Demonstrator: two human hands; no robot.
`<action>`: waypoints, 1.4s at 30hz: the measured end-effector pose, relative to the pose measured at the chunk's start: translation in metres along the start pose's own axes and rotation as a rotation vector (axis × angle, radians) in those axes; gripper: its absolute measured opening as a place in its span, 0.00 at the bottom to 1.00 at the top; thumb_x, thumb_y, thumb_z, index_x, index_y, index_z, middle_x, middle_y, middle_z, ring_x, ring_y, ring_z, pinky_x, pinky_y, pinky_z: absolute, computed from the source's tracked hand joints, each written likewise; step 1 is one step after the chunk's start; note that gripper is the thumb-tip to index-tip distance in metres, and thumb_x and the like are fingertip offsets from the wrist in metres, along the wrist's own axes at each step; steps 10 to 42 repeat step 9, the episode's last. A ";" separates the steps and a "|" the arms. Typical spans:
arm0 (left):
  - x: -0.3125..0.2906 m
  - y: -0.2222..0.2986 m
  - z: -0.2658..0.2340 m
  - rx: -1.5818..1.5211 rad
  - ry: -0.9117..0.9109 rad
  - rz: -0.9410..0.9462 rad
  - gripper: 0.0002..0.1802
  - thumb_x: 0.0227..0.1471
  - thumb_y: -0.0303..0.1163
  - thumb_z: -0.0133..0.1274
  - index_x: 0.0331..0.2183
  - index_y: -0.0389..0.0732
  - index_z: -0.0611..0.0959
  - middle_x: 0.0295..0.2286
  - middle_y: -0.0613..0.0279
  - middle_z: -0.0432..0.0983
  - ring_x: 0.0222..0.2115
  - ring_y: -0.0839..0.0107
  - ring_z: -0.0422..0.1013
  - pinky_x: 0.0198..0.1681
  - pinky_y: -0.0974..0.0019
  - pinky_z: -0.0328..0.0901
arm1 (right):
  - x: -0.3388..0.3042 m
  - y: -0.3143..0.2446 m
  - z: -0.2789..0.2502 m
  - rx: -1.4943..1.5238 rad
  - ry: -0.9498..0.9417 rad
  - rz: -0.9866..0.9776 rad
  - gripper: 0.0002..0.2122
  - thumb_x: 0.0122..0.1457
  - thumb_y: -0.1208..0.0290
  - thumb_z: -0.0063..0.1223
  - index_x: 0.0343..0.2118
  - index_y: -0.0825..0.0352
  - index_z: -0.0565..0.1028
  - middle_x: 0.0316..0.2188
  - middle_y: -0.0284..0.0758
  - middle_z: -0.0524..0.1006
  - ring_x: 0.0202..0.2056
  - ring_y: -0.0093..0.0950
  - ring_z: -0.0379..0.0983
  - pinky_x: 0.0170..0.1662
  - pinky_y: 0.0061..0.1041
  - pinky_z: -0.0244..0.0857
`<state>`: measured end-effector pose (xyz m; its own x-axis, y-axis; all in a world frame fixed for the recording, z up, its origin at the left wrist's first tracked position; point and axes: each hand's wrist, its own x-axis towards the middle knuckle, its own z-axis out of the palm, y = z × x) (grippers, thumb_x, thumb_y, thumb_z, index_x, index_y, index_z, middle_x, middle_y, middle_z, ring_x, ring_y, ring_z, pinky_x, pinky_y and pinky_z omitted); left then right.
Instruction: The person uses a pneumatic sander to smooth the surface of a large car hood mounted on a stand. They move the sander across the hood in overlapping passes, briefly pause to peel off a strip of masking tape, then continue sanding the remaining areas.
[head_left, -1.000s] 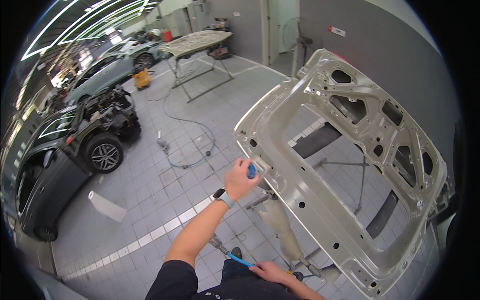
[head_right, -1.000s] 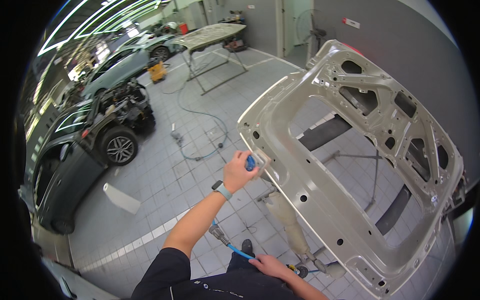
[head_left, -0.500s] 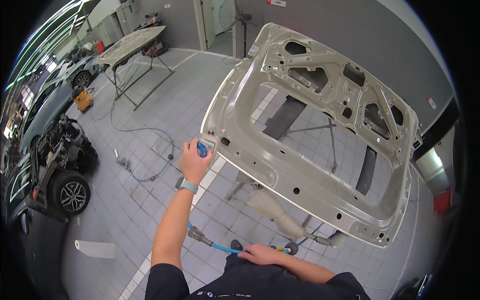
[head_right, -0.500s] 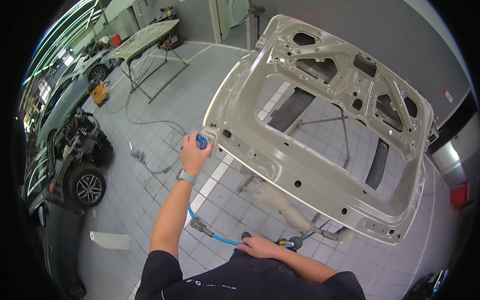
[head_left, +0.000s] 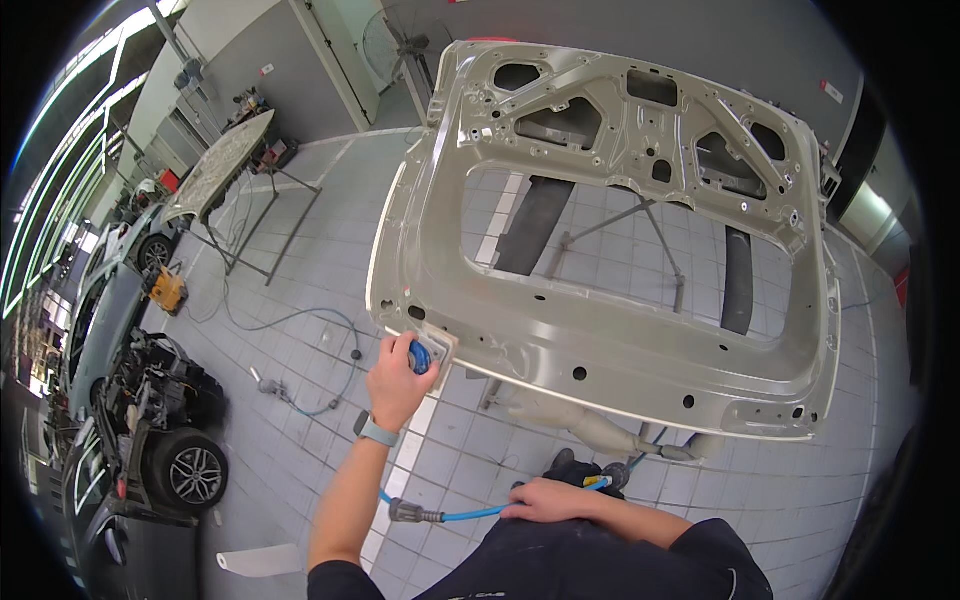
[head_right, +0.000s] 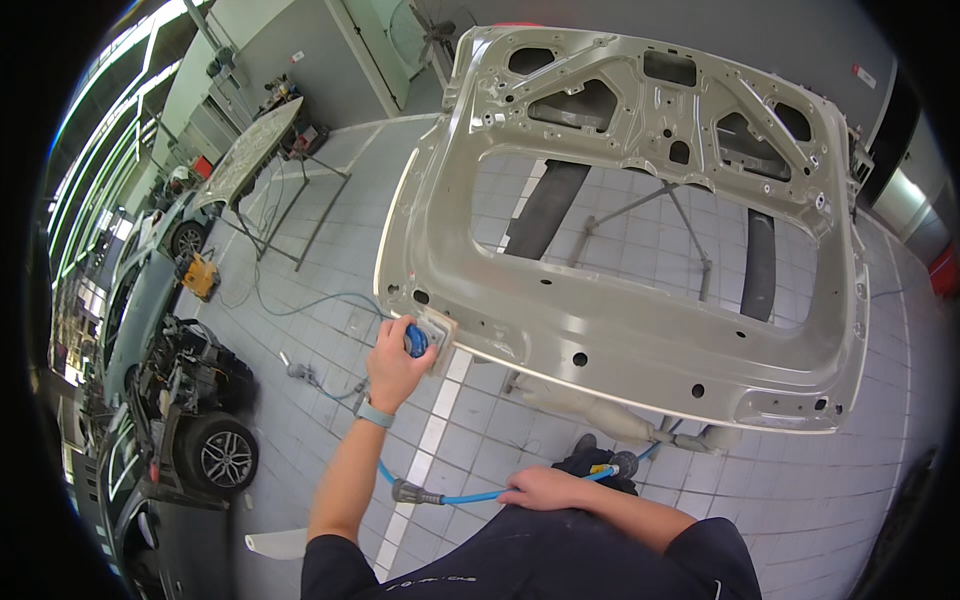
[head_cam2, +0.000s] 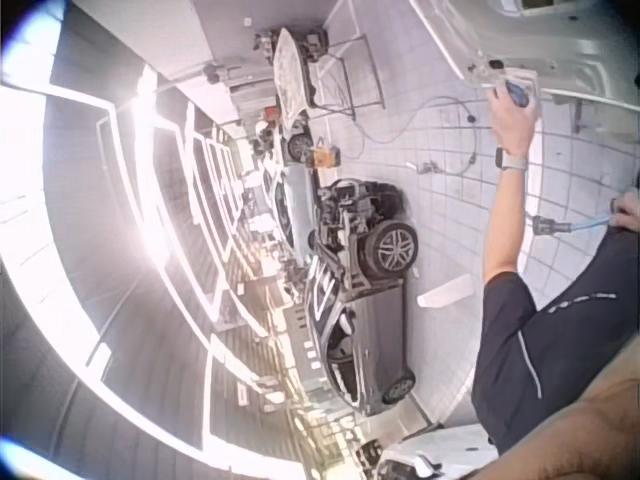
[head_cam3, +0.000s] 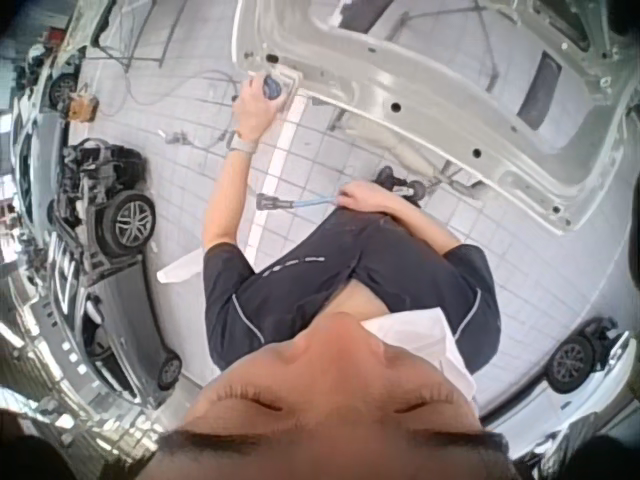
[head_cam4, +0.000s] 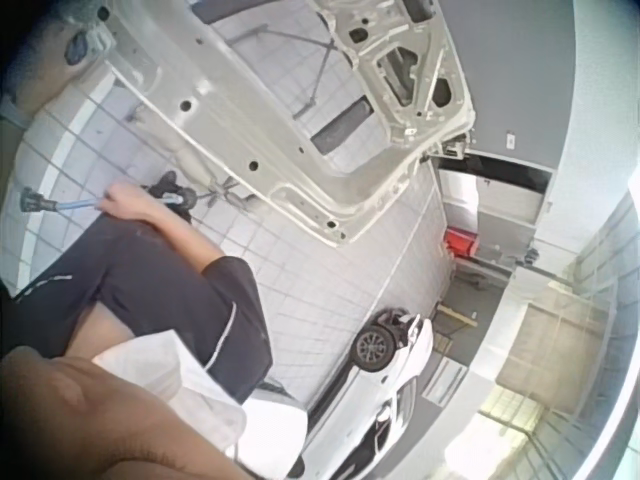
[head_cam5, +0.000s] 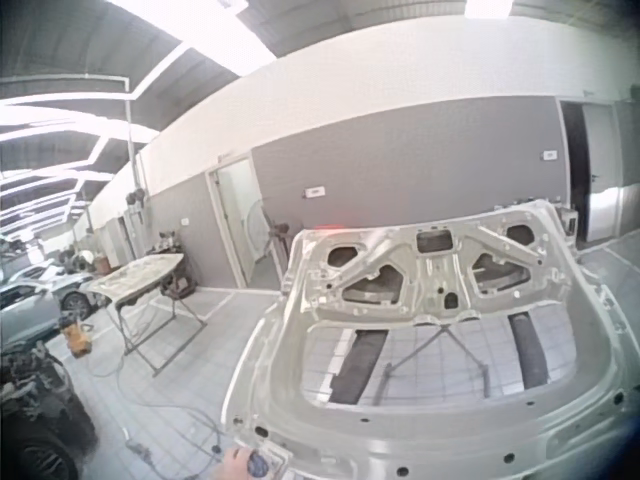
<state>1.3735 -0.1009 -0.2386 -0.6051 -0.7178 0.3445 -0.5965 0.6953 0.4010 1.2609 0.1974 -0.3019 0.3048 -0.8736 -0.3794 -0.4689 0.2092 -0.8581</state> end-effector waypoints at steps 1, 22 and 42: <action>0.012 0.005 -0.006 0.017 -0.027 0.022 0.28 0.45 0.43 0.69 0.48 0.46 0.81 0.43 0.56 0.77 0.38 0.49 0.79 0.35 0.49 0.75 | 0.002 -0.002 -0.009 0.028 0.006 -0.059 0.24 0.71 0.48 0.50 0.38 0.71 0.81 0.34 0.51 0.82 0.39 0.53 0.78 0.44 0.48 0.71; 0.142 0.068 0.013 0.170 -0.445 0.300 0.28 0.45 0.46 0.66 0.47 0.47 0.81 0.42 0.53 0.78 0.39 0.46 0.78 0.41 0.48 0.75 | 0.013 -0.012 -0.068 0.185 0.073 -0.239 0.24 0.72 0.48 0.48 0.41 0.70 0.80 0.33 0.53 0.81 0.38 0.54 0.78 0.44 0.49 0.70; 0.142 0.068 0.013 0.170 -0.445 0.300 0.28 0.45 0.46 0.66 0.47 0.47 0.81 0.42 0.53 0.78 0.39 0.46 0.78 0.41 0.48 0.75 | 0.013 -0.012 -0.068 0.185 0.073 -0.239 0.24 0.72 0.48 0.48 0.41 0.70 0.80 0.33 0.53 0.81 0.38 0.54 0.78 0.44 0.49 0.70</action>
